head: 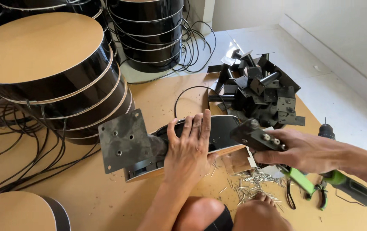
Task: The person assembles a cylindrical lamp by attaching a metal bracket to the base using a staple gun and a power drill. They then place a circular wooden top onto the lamp body and handle various metal components and wires on the floor.
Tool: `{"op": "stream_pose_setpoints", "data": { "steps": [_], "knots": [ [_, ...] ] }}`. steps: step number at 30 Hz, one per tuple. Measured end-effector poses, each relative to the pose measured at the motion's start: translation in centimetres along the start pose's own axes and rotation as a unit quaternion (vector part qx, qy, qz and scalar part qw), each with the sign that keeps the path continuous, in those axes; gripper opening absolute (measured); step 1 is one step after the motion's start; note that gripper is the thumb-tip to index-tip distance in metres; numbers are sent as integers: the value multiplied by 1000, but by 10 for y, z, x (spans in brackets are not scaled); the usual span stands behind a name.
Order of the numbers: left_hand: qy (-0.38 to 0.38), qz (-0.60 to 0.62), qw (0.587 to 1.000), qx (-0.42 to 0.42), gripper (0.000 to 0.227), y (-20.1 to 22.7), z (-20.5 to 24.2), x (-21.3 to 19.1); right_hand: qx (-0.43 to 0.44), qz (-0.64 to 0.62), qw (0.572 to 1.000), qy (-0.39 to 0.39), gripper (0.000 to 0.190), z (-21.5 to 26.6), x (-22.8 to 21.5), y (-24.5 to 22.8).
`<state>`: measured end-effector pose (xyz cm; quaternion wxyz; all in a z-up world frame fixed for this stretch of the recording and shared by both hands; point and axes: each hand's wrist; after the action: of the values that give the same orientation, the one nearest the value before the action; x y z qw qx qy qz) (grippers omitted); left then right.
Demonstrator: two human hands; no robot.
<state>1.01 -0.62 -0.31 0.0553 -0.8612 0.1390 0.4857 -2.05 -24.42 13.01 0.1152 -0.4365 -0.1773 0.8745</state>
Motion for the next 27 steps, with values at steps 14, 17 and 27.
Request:
{"op": "stream_pose_setpoints", "data": {
  "steps": [14,17,27],
  "knots": [
    [9,30,999,-20,130,-4,5,2,43,120,981,145,66,11,-36,7],
    [-8,23,999,-20,129,-3,3,4,89,237,962,105,32,27,-47,-7],
    [-6,10,1000,-18,121,-2,0,9,1,464,885,48,44,23,-27,-46]
  ]
}}
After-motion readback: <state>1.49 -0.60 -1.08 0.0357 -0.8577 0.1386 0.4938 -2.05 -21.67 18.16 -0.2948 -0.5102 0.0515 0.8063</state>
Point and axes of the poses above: each hand's wrist, its own z-axis away from the middle knuckle, its own x-axis out of the palm, y = z × x, and after that the axes turned 14 degrees about -x, right-handed
